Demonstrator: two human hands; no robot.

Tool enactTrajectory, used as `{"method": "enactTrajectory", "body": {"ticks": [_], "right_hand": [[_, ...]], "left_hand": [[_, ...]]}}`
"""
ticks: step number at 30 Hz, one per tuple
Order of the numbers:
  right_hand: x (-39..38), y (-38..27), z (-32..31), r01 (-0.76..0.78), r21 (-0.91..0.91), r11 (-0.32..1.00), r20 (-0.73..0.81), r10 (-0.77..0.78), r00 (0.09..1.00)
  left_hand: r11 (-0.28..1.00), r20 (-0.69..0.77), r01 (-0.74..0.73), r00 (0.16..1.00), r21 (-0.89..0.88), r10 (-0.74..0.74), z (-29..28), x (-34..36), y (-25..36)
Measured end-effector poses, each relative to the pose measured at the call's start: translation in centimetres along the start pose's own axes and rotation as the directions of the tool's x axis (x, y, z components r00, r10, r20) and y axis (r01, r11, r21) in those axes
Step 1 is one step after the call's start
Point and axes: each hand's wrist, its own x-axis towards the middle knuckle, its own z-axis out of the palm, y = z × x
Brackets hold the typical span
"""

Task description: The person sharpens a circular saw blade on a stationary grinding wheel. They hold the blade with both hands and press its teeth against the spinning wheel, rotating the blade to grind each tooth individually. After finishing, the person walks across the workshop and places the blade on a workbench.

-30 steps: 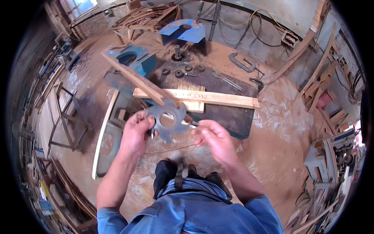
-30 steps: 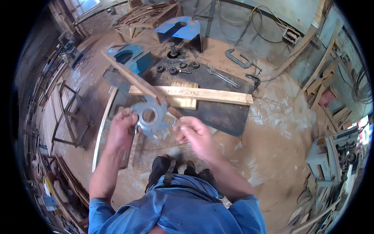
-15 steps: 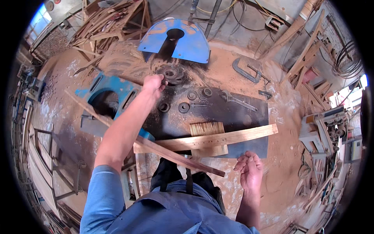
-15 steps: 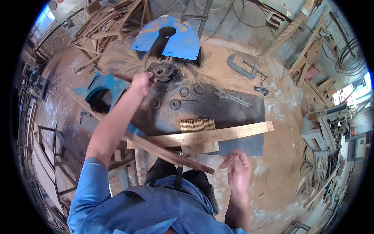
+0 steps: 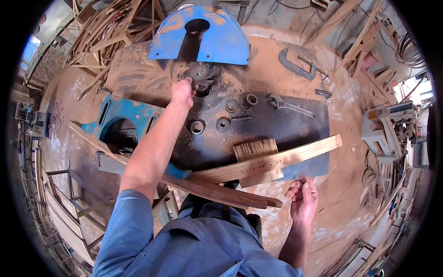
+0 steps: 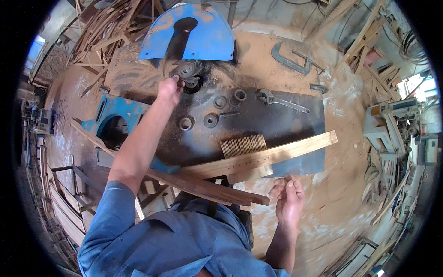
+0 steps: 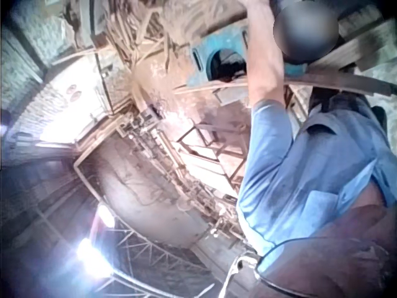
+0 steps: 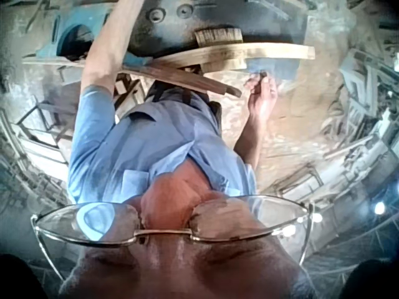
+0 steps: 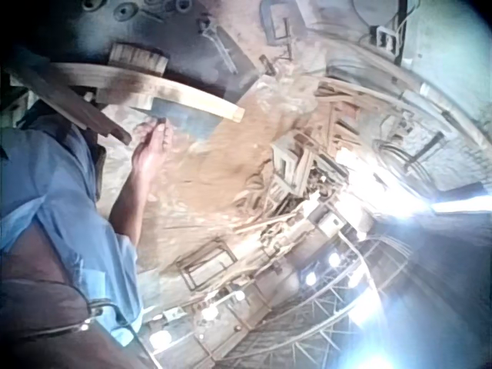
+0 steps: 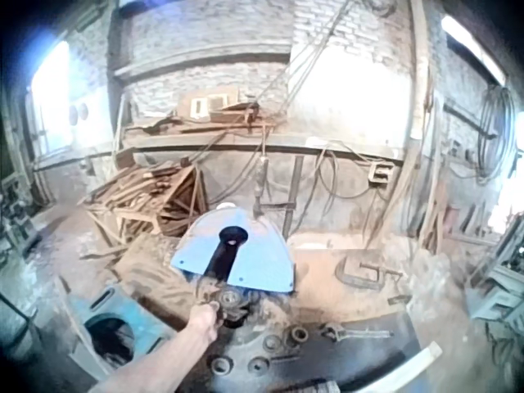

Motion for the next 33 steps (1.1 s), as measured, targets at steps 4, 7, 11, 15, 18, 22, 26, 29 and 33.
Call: {"method": "enactTrajectory", "body": {"ticks": [4, 7, 11, 15, 18, 22, 26, 29, 33], "right_hand": [[0.8, 0.7, -0.7, -0.024, 0.013, 1.0, -0.012, 0.025, 1.0], [1.3, 0.9, -1.6, -0.026, 0.024, 0.999, 0.0, 0.026, 1.0], [1.5, 1.0, -2.2, -0.025, 0.032, 0.999, 0.003, 0.025, 1.0], [1.7, 1.1, -3.1, -0.037, 0.041, 0.998, 0.015, 0.037, 0.999], [1.7, 1.3, -3.6, -0.043, 0.043, 0.998, -0.001, 0.043, 0.999], [1.7, 1.8, -3.8, -0.062, 0.03, 0.998, -0.004, 0.062, 0.998], [1.4, 2.1, -4.4, -0.077, 0.032, 0.997, -0.022, 0.078, 0.997], [1.4, 2.5, -4.9, -0.084, 0.042, 0.996, -0.005, 0.085, 0.996], [1.1, 2.8, -5.1, -0.08, -0.037, 0.996, -0.064, 0.078, 0.995]], "left_hand": [[0.998, 0.014, -0.007, 1.0, 0.057, 0.007, -0.3, 0.8, -0.1], [0.999, -0.026, -0.02, 0.999, 0.043, 0.021, 0.3, -0.4, -0.1], [0.998, -0.074, 0.018, 0.997, 0.065, -0.013, 0.2, -0.5, 0.3], [0.986, -0.015, -0.041, 0.999, 0.159, 0.044, -0.4, 0.2, 0.0], [0.984, -0.043, -0.041, 0.998, 0.176, 0.049, 0.2, -0.6, 0.1], [0.976, -0.014, -0.02, 1.0, 0.216, 0.023, -0.4, 0.2, 1.1], [0.944, -0.009, -0.036, 0.999, 0.327, 0.041, -0.3, -0.5, 0.6], [0.96, 0.025, -0.001, 1.0, 0.281, -0.006, -0.4, 0.1, 0.7], [0.948, 0.122, 0.075, 0.986, 0.31, -0.117, -1.5, 1.6, 2.0]]}}
